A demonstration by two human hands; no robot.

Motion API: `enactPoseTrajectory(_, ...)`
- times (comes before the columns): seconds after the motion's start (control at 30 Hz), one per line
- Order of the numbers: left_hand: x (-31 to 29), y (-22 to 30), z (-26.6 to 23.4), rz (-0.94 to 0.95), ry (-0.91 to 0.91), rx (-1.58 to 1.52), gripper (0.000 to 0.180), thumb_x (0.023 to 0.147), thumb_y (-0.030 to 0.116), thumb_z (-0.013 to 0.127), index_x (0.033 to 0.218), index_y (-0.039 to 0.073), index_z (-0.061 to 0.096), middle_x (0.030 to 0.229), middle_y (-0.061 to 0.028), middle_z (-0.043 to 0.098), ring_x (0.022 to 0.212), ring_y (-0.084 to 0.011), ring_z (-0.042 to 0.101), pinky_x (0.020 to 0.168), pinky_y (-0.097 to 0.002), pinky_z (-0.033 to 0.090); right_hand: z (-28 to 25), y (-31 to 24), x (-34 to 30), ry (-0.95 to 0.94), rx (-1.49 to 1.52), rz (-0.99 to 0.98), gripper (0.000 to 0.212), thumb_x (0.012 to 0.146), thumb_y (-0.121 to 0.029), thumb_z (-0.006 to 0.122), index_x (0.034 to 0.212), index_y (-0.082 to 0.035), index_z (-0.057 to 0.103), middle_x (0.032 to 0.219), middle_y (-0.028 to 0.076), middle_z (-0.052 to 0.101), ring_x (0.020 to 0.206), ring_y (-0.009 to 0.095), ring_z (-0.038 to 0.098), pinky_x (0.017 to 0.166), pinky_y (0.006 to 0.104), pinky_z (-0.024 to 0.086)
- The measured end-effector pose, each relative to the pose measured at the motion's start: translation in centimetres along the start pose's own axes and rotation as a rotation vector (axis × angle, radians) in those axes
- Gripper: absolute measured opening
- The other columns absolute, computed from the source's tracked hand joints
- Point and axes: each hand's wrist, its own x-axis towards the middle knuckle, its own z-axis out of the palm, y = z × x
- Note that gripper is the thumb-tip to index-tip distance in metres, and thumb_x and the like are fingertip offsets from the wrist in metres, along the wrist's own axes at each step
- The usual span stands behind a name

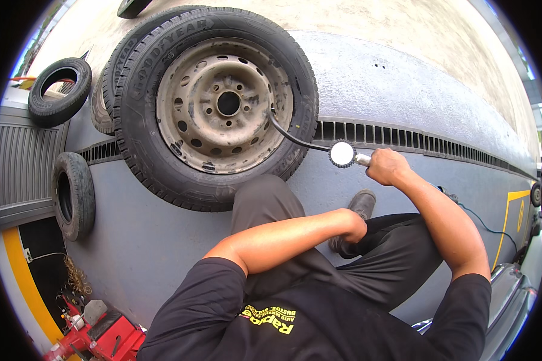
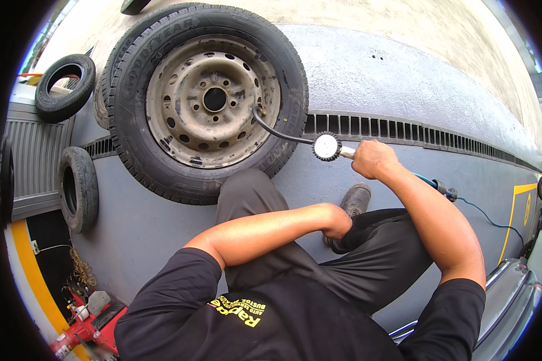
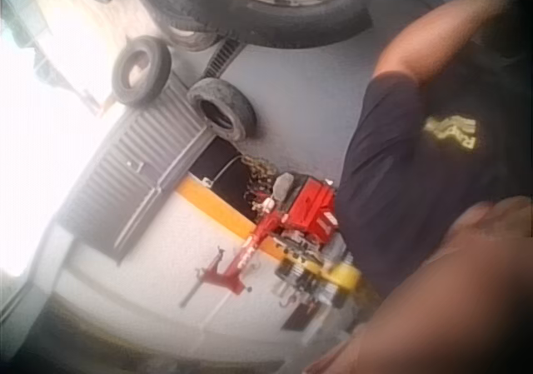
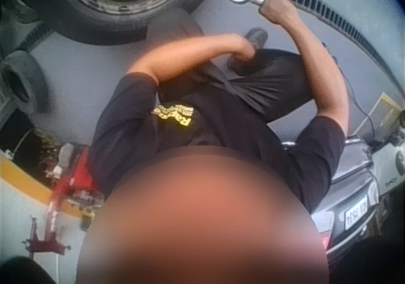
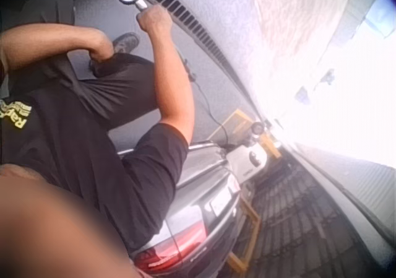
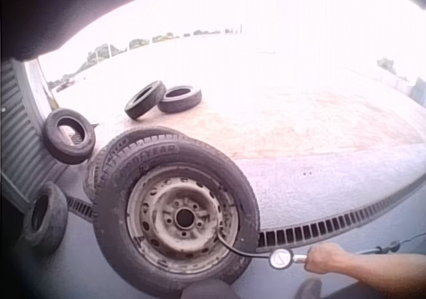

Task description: The person retrieves a tire inflator and connects it to a tire valve to inflate the tire. They monitor the pressure gauge while inflating, then disconnect the inflator and move the tire aside.

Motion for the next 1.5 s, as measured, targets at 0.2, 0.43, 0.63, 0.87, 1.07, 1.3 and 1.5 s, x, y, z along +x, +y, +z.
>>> enactPoseTrajectory(0.2,0.1,0.0,0.0,-0.014,0.017,-0.030,0.019,0.075,0.006,0.062,0.088,-0.002,0.073,0.096,-0.0239,0.071,0.090,-0.0369,0.069,0.076,-0.0460,0.053,-0.3,-0.2,-0.2,-0.011,-0.005,0.002,0.029,0.082,-0.015,0.054,0.093,0.004,0.073,0.097,0.025,0.072,0.095,0.036,0.071,0.084,0.0439,0.055)
enactPoseTrajectory(0.43,0.1,-0.1,0.1,-0.069,0.014,-0.045,0.019,0.074,0.005,0.061,0.088,-0.002,0.073,0.095,-0.0237,0.071,0.090,-0.0368,0.069,0.075,-0.0462,0.053,-0.3,-0.1,-0.2,-0.010,-0.015,0.013,0.028,0.083,-0.015,0.054,0.093,0.003,0.073,0.097,0.025,0.072,0.095,0.036,0.071,0.084,0.0439,0.056)
enactPoseTrajectory(0.63,0.7,-0.4,0.2,-0.052,-0.049,-0.002,0.025,0.082,0.013,0.062,0.101,0.004,0.074,0.103,-0.0169,0.072,0.096,-0.0335,0.069,0.082,-0.0451,0.052,0.1,0.2,0.2,0.021,0.031,0.014,0.029,0.077,-0.018,0.057,0.086,0.005,0.073,0.093,0.028,0.070,0.092,0.040,0.069,0.085,0.0459,0.055)
enactPoseTrajectory(0.87,-0.1,0.0,0.0,-0.051,0.033,-0.065,0.020,0.076,0.006,0.060,0.090,-0.001,0.073,0.098,-0.0234,0.071,0.092,-0.0368,0.068,0.078,-0.0454,0.053,-0.2,0.0,0.0,-0.019,-0.006,0.004,0.028,0.082,-0.015,0.055,0.092,0.003,0.073,0.096,0.024,0.072,0.094,0.037,0.071,0.082,0.0447,0.056)
enactPoseTrajectory(1.07,0.2,-0.2,-0.1,-0.033,-0.011,0.002,0.025,0.079,0.010,0.061,0.099,0.002,0.073,0.102,-0.0197,0.072,0.094,-0.0344,0.069,0.080,-0.0449,0.052,-0.3,-0.1,-0.1,-0.011,0.002,0.014,0.029,0.081,-0.015,0.055,0.092,0.003,0.073,0.096,0.025,0.071,0.093,0.038,0.070,0.083,0.0452,0.055)
enactPoseTrajectory(1.3,2.4,-0.5,0.3,-0.013,-0.136,0.079,0.026,0.080,0.012,0.067,0.104,0.004,0.074,0.105,-0.0167,0.072,0.095,-0.0309,0.068,0.081,-0.0470,0.053,0.6,0.7,0.8,0.016,-0.040,-0.024,0.031,0.080,-0.019,0.056,0.091,0.005,0.072,0.097,0.027,0.070,0.095,0.039,0.069,0.085,0.0458,0.054)
enactPoseTrajectory(1.5,2.7,-0.8,-0.2,-0.206,-0.135,-0.211,0.028,0.083,0.013,0.070,0.110,0.013,0.074,0.113,-0.0142,0.070,0.100,-0.0329,0.066,0.084,-0.0496,0.051,0.9,0.4,0.6,0.149,-0.105,-0.131,0.033,0.077,-0.020,0.065,0.090,0.009,0.069,0.094,0.030,0.068,0.094,0.044,0.066,0.087,0.0486,0.051)
